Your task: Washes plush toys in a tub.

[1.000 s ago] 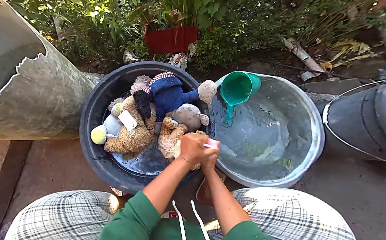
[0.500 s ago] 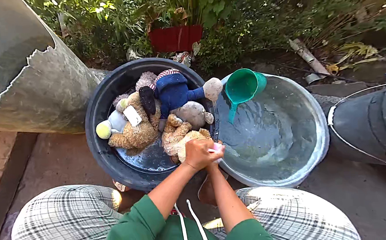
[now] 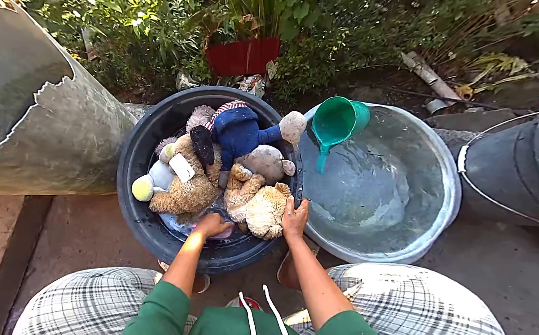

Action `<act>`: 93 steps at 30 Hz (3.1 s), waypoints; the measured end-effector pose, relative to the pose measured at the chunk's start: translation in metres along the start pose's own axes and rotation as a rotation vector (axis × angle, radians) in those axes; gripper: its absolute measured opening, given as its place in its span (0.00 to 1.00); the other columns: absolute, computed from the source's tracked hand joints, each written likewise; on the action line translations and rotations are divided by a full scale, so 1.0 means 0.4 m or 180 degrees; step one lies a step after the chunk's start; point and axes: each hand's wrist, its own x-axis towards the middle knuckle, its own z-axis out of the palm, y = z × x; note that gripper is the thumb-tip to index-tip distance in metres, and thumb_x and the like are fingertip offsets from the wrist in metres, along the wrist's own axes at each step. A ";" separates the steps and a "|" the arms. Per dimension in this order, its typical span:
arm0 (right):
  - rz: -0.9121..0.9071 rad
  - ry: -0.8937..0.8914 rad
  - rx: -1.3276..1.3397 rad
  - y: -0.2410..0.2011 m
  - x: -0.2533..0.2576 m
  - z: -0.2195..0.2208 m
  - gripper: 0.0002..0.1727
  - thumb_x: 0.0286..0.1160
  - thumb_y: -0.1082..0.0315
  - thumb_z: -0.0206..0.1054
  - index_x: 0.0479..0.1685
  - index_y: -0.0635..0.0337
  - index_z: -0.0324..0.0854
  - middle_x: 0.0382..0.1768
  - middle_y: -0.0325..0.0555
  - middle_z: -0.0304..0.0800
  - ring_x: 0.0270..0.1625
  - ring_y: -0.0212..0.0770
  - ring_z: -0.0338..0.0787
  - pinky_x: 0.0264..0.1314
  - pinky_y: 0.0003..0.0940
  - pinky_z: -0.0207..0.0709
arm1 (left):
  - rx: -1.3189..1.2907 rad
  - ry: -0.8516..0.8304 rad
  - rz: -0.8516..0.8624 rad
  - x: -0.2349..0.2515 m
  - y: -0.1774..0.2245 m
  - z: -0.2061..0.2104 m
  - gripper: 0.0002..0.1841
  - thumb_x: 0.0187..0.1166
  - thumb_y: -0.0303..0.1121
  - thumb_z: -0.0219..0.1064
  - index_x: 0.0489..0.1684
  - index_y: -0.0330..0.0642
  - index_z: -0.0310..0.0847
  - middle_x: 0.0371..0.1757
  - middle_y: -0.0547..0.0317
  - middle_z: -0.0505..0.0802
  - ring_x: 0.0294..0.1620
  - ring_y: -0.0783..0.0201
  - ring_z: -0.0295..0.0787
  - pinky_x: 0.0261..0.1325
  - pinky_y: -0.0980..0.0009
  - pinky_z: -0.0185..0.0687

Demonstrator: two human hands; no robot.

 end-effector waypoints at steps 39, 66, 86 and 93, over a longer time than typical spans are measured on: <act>0.0185 -0.0225 0.0021 -0.003 0.000 -0.010 0.27 0.88 0.60 0.59 0.75 0.73 0.68 0.57 0.68 0.87 0.64 0.57 0.87 0.72 0.51 0.74 | -0.0456 0.1444 -0.0251 -0.097 0.215 0.079 0.30 0.83 0.59 0.58 0.44 0.39 0.93 0.47 0.38 0.95 0.59 0.37 0.92 0.61 0.34 0.79; 0.0042 -0.0104 0.0116 0.000 0.002 -0.002 0.26 0.86 0.62 0.60 0.72 0.75 0.69 0.53 0.68 0.88 0.60 0.57 0.89 0.67 0.52 0.76 | -0.1777 0.2268 0.1325 -0.068 0.291 -0.015 0.25 0.75 0.47 0.69 0.12 0.36 0.78 0.18 0.58 0.82 0.25 0.63 0.81 0.38 0.56 0.79; -0.1546 0.0600 -0.1069 -0.011 0.002 0.029 0.17 0.77 0.61 0.64 0.59 0.51 0.93 0.81 0.56 0.76 0.84 0.63 0.72 0.83 0.66 0.61 | -0.1584 0.2013 0.1118 -0.128 0.234 0.091 0.31 0.66 0.33 0.78 0.66 0.21 0.77 0.57 0.28 0.89 0.57 0.41 0.89 0.64 0.41 0.81; -0.1322 0.0066 -0.0950 -0.031 -0.016 0.011 0.18 0.83 0.61 0.59 0.57 0.56 0.92 0.82 0.53 0.75 0.85 0.59 0.70 0.85 0.61 0.57 | -0.0105 0.3026 0.1373 -0.110 0.274 0.150 0.26 0.63 0.30 0.78 0.57 0.18 0.83 0.56 0.21 0.89 0.59 0.24 0.88 0.62 0.29 0.77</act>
